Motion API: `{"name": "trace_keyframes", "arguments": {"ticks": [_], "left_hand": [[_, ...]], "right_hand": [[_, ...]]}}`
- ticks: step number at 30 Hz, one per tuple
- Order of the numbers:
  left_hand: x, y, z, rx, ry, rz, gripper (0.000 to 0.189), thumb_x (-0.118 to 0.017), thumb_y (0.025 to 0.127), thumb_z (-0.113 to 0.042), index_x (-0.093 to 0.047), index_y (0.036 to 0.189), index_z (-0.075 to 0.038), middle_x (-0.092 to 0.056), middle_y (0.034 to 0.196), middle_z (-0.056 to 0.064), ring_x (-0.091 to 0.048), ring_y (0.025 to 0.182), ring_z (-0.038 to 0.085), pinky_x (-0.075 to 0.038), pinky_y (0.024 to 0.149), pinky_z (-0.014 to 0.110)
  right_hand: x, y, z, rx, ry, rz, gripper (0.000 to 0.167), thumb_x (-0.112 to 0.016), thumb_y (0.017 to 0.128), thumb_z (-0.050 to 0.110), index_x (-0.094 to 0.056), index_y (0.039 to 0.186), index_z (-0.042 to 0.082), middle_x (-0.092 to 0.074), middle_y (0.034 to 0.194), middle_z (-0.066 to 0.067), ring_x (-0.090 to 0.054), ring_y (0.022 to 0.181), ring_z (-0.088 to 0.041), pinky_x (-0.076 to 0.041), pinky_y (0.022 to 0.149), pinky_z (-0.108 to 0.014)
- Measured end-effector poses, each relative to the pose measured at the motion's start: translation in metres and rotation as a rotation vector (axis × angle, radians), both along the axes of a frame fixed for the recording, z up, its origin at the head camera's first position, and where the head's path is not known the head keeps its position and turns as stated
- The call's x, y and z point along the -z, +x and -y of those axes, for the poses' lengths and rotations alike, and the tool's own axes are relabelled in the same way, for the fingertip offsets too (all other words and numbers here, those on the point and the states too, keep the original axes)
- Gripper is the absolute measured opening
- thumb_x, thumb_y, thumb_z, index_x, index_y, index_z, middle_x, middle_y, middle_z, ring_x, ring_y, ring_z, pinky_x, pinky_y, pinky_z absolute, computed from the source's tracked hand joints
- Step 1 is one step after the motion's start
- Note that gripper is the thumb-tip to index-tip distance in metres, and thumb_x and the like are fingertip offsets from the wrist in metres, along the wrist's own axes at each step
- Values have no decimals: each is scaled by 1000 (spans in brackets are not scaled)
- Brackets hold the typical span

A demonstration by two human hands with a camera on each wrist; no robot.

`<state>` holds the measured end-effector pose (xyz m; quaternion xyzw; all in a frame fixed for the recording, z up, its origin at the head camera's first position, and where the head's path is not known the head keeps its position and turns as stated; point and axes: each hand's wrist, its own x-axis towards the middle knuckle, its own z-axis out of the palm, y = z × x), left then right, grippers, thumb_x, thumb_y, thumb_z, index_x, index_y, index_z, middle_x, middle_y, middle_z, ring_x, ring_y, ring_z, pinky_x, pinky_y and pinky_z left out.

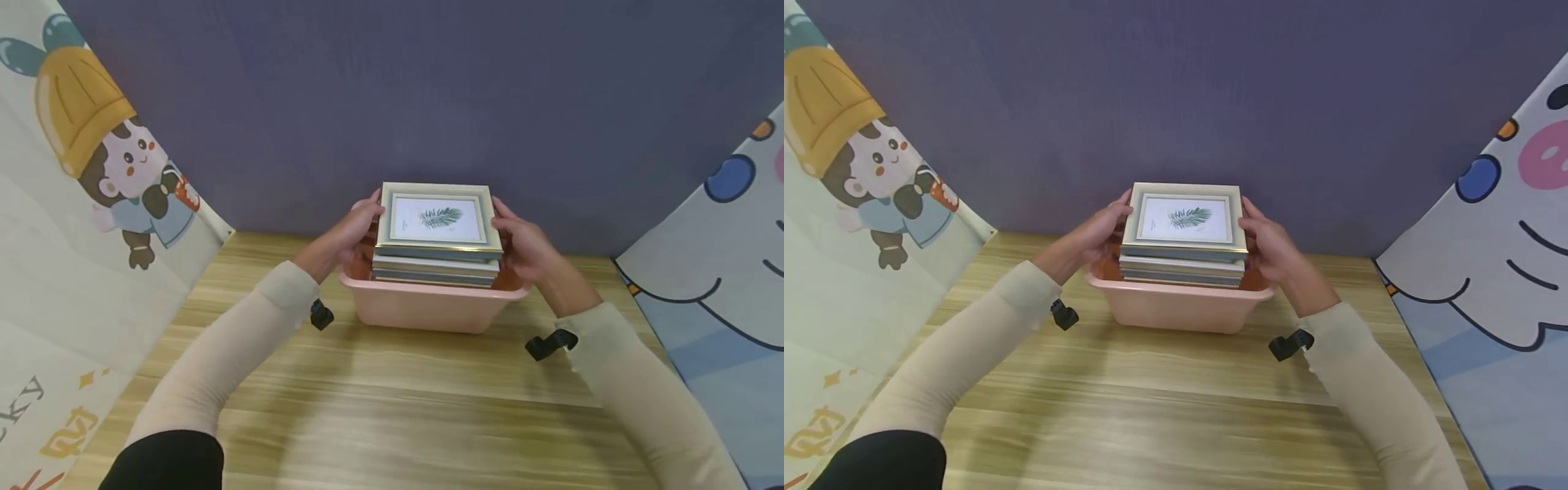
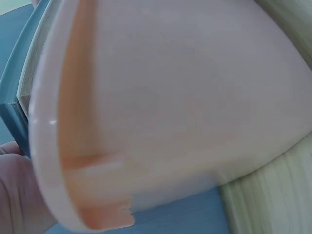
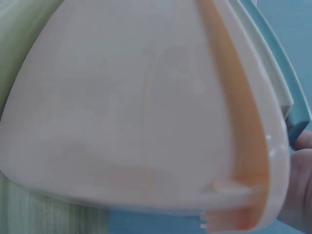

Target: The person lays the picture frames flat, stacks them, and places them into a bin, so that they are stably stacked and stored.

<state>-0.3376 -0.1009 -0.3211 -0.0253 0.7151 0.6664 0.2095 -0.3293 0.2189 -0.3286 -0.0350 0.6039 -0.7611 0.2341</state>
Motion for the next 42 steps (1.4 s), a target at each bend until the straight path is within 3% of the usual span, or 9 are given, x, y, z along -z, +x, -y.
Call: {"name": "trace_keyframes", "arguments": {"ticks": [3,9,13,23,27,32,35,39,42], "left_hand": [[5,-2,-1,14,-33,18,61,-32,107,-41,-1,154,-63,-34,157,13,-53,121,38,-54,79,66],[14,-6,-5,4,-36,57,61,-31,107,-39,-1,155,-61,-56,128,17,-63,95,30,-56,72,58],[17,-6,-7,-23,-24,73,61,-30,107,-38,-3,156,-61,-61,104,13,-65,79,26,-56,69,56],[21,-7,-11,-51,-66,121,62,-33,106,-39,-2,156,-60,-61,91,11,-61,73,27,-50,64,63],[26,-9,-12,-52,-75,134,55,-33,106,-41,-22,160,-40,-63,84,8,-62,74,25,-51,66,55],[31,-12,-14,-45,-65,151,47,-29,108,-45,-61,110,-11,-64,72,5,-61,69,22,-50,66,44],[32,-14,-16,-50,-52,132,55,-27,109,-49,-61,86,-11,-65,66,3,-62,63,19,-51,64,39],[32,-15,-19,-65,-57,104,57,-29,109,-51,-58,80,-12,-58,55,0,-57,53,15,-46,54,32],[33,-16,-19,-66,-89,122,59,-29,107,-56,-58,81,-12,-57,58,2,-57,57,18,-48,60,37]], "right_hand": [[4,0,4,37,-28,27,62,-36,111,22,-9,161,47,-66,100,9,-60,74,-6,-43,57,-22],[10,-2,12,66,3,12,60,-27,111,21,-7,163,43,-32,160,-2,-59,98,-5,-52,81,-21],[12,-5,20,89,39,1,58,-27,111,24,-8,163,42,-14,169,4,-50,110,-7,-49,87,-22],[22,-9,33,177,87,17,47,-38,110,31,-25,155,36,-51,118,9,-60,89,-7,-53,75,-21],[24,-12,33,146,84,72,50,-41,109,36,-25,156,35,-60,109,8,-64,83,-6,-54,75,-21],[27,-15,30,84,90,123,57,-43,107,42,-22,158,30,-67,93,9,-65,79,-6,-55,74,-21],[28,-16,29,57,155,138,70,-42,106,46,-2,163,39,-61,106,10,-61,92,-6,-52,84,-22],[28,-17,30,34,244,157,82,-42,105,52,21,157,47,-33,158,-1,-46,124,-12,-40,106,-29],[29,-18,31,7,237,166,84,-41,105,53,26,155,45,-31,161,-2,-52,121,-10,-43,105,-29]]}}
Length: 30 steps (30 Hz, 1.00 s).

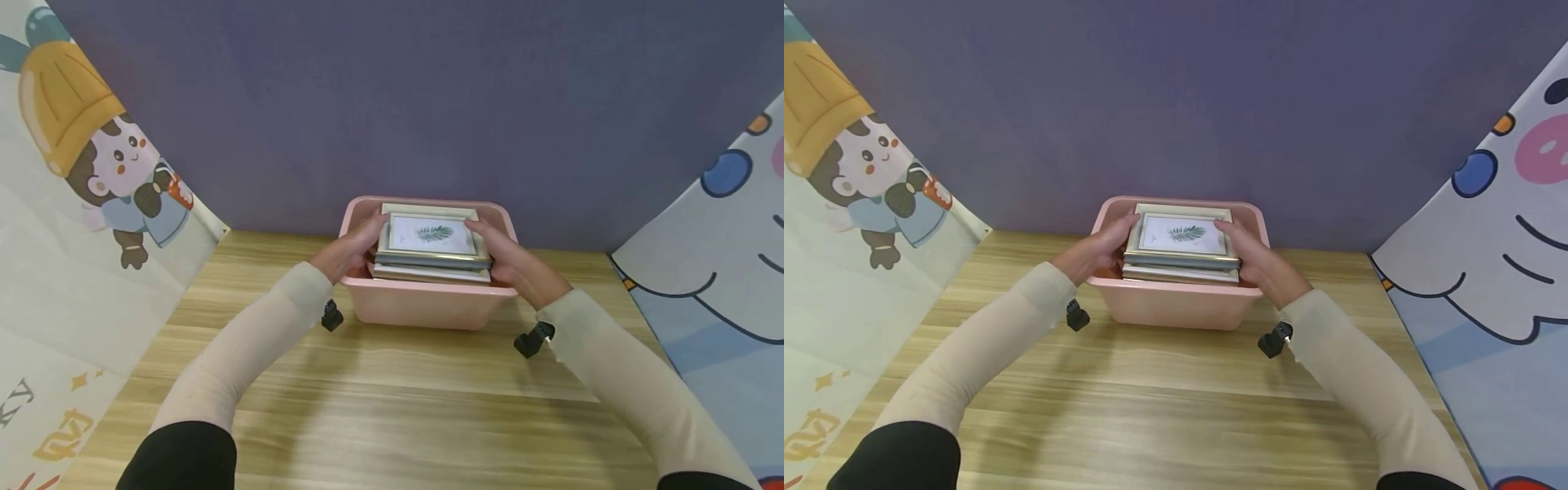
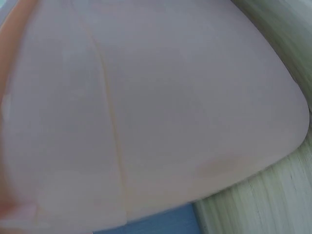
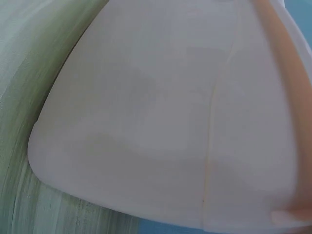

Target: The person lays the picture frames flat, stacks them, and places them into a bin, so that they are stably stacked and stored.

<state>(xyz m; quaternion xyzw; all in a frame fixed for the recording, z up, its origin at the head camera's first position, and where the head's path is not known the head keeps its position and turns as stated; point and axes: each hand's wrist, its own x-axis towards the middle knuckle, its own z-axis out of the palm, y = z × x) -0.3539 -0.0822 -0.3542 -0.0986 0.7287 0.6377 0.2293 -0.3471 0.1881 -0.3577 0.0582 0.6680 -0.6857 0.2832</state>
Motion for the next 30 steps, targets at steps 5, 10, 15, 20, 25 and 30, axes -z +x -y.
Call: {"name": "trace_keyframes", "arguments": {"ticks": [5,10,15,20,25,30], "left_hand": [[-1,1,0,-13,16,41,57,-27,107,-58,-59,95,-13,-62,80,3,-61,77,20,-50,78,41],[-1,0,-1,-26,67,41,55,-26,108,-54,-58,116,-10,-62,101,4,-61,93,18,-51,93,40],[-3,-1,0,-29,23,90,64,-21,108,-55,-55,135,-7,-59,122,11,-56,112,25,-39,114,50],[-5,-1,0,-17,2,126,71,-20,107,-59,-52,141,-7,-55,131,17,-53,116,30,-38,112,56],[-6,1,1,32,-18,85,72,-19,107,-58,-50,144,-5,-52,137,19,-52,119,29,-39,112,52],[-13,6,0,58,-8,39,71,-18,108,-55,-47,148,-4,-50,149,19,-49,134,31,-31,119,53]], "right_hand": [[0,0,0,-82,-59,8,70,-34,106,55,-6,163,25,-51,125,4,-62,99,-9,-50,93,-35],[0,-1,0,-98,-67,17,69,-33,105,59,-21,159,17,-43,144,-5,-55,118,-18,-48,100,-39],[-1,-1,0,-97,-31,29,82,-32,105,60,14,163,27,9,172,-12,-4,157,-41,-15,124,-62],[-2,0,1,-94,-2,12,81,-31,105,58,20,161,29,28,167,-12,24,152,-47,8,120,-72],[-2,4,1,-98,14,-48,78,-30,107,54,20,161,27,29,166,-13,26,153,-38,12,124,-63],[-6,7,1,-126,-8,-100,80,-28,107,54,23,160,22,31,165,-11,27,153,-36,13,126,-57]]}}
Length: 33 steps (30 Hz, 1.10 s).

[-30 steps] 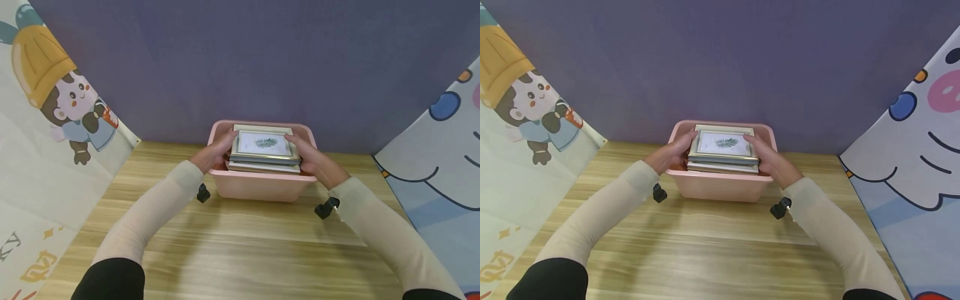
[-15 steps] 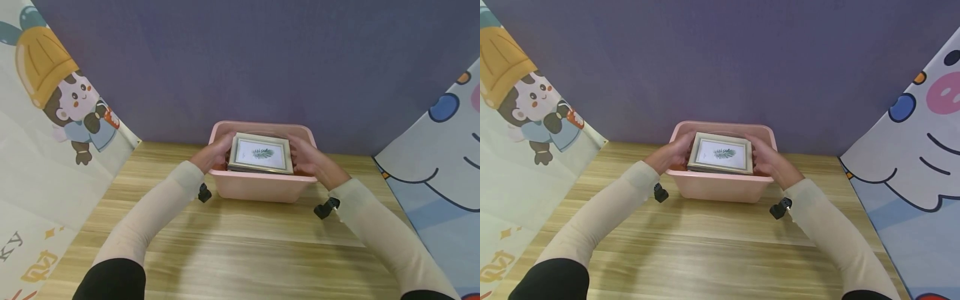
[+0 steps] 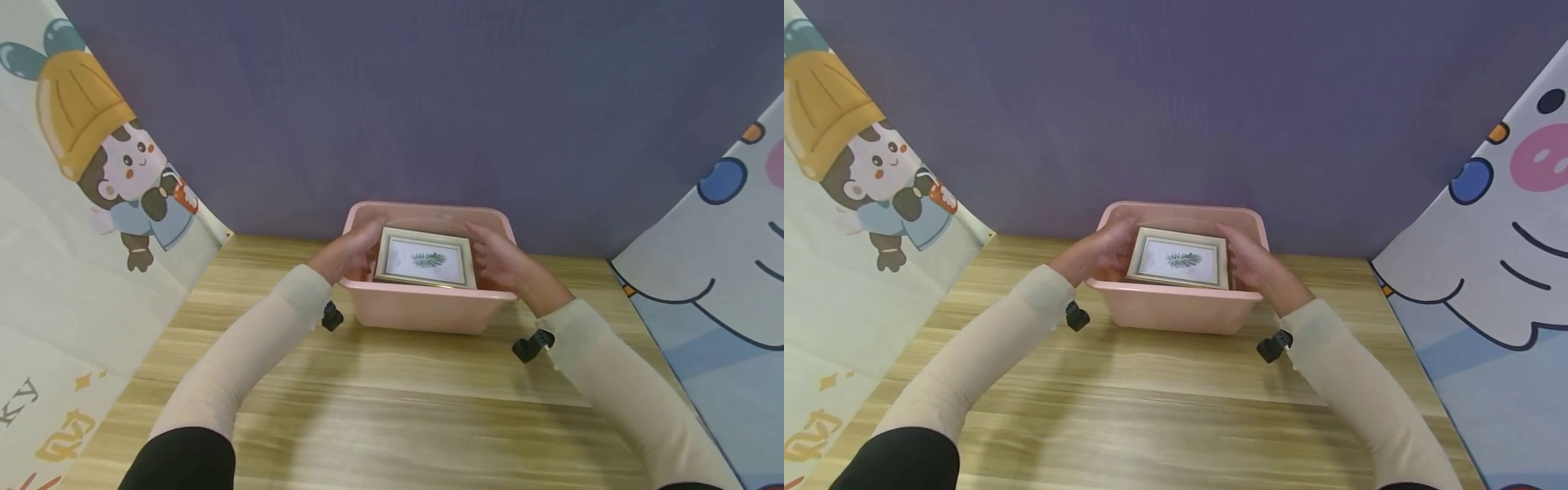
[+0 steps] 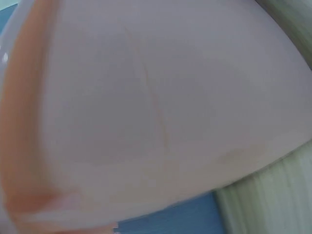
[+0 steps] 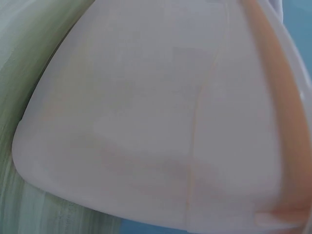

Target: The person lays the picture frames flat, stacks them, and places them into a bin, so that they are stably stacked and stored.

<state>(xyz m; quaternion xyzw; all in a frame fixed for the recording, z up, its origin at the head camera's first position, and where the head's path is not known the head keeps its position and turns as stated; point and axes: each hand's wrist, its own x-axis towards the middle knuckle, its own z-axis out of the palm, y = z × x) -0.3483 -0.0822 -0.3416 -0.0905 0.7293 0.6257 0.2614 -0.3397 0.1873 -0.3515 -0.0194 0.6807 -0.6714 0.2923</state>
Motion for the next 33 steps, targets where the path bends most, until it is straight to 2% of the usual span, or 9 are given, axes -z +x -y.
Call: {"name": "trace_keyframes", "arguments": {"ticks": [2,5,8,11,14,19,23,29,33], "left_hand": [[-4,2,-1,6,6,-10,69,-20,108,-54,-42,152,-6,-48,153,17,-45,141,32,-28,122,53],[-12,6,-2,22,10,-52,65,-25,109,-52,-26,161,-14,-39,160,14,-39,147,33,-26,125,52],[-19,10,-2,71,-68,-150,67,-29,109,-50,-7,165,-22,-17,171,7,-24,156,31,-23,127,54],[-27,17,-2,128,-154,-252,68,-30,109,-49,3,165,-29,4,174,-2,-8,160,29,-21,126,56],[-35,24,-1,169,-178,-338,67,-32,110,-47,2,165,-31,3,174,-3,-4,160,26,-18,128,53],[-47,35,5,219,-196,-500,66,-34,109,-48,-3,165,-31,-9,173,2,-18,158,27,-15,129,48],[-56,48,9,255,-232,-636,65,-39,109,-46,-7,164,-35,-15,172,-1,-25,156,27,-19,129,48],[-67,73,14,345,-353,-839,64,-40,108,-48,-10,164,-37,-5,172,-6,-8,160,21,-17,128,52],[-67,86,18,403,-424,-960,70,-40,105,-56,-12,164,-32,-3,172,2,-7,160,25,-22,125,58]], "right_hand": [[-3,2,0,-13,-13,-16,79,-26,108,53,25,159,19,31,165,-9,26,154,-35,12,127,-55],[-11,6,0,-22,-16,-46,79,-25,108,51,24,159,15,28,166,-8,24,155,-33,11,128,-51],[-19,11,1,-33,5,-96,79,-26,109,50,22,160,14,24,169,-8,21,156,-33,9,129,-50],[-26,18,1,-34,63,-179,77,-26,109,48,20,161,15,21,170,-8,16,157,-34,5,129,-52],[-32,25,0,-10,144,-271,77,-30,109,47,18,162,17,19,171,-6,9,158,-35,-1,129,-54],[-40,37,-3,4,248,-412,76,-38,108,48,8,165,23,10,173,-5,-1,160,-30,-10,129,-55],[-42,47,-9,-3,345,-593,74,-43,107,47,-1,165,27,1,173,-2,-5,160,-31,-11,128,-58],[-41,64,-18,-22,445,-892,71,-49,106,45,-11,164,32,-5,173,1,-9,159,-35,-17,122,-68],[-39,77,-21,-31,509,-1001,72,-54,104,43,-15,164,34,-6,172,3,-9,159,-33,-17,120,-72]]}}
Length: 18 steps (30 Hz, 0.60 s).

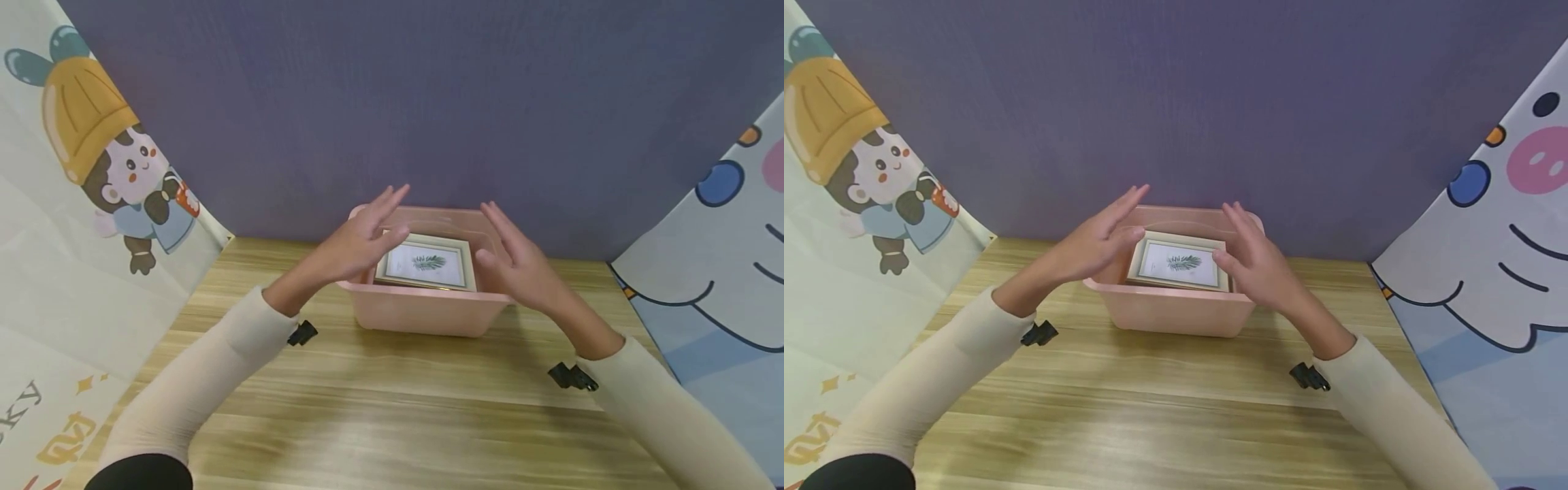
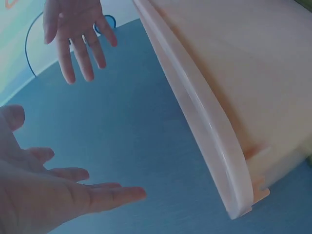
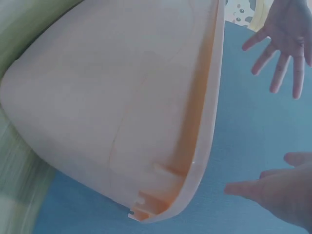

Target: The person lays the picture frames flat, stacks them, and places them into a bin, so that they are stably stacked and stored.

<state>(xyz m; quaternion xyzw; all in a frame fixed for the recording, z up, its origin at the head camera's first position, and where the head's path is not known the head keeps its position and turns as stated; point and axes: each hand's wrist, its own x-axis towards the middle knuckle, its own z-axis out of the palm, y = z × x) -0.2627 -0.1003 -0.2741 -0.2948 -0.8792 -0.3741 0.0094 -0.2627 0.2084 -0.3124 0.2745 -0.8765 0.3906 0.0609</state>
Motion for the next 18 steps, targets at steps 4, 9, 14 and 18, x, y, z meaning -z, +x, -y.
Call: {"name": "trace_keyframes", "arguments": {"ticks": [4,9,14,18], "left_hand": [[3,13,2,40,-65,-117,76,-44,103,-58,-16,165,-23,-6,172,10,-8,159,31,-19,125,60],[10,31,3,64,-168,-240,75,-57,102,-38,-21,164,-16,-12,171,18,-10,158,39,-13,126,61],[23,48,7,75,-262,-273,76,-59,101,-41,-21,164,-21,-11,171,14,-7,156,46,-9,126,63],[36,61,11,88,-306,-288,77,-60,101,-42,-22,164,-22,-13,171,13,-7,155,49,-12,125,66]], "right_hand": [[5,12,-4,-20,47,-75,75,-58,102,37,-17,164,31,-8,173,0,-10,159,-36,-16,119,-74],[18,25,-10,-88,47,-163,77,-63,100,33,-21,164,23,-12,172,-5,-16,157,-39,-23,116,-74],[31,38,-12,-179,80,-249,83,-68,98,33,-21,164,16,-12,172,-8,-15,158,-34,-24,125,-55],[40,47,-11,-253,134,-290,89,-68,97,40,-18,164,10,-10,172,-10,-7,160,-27,-7,129,-28]]}}
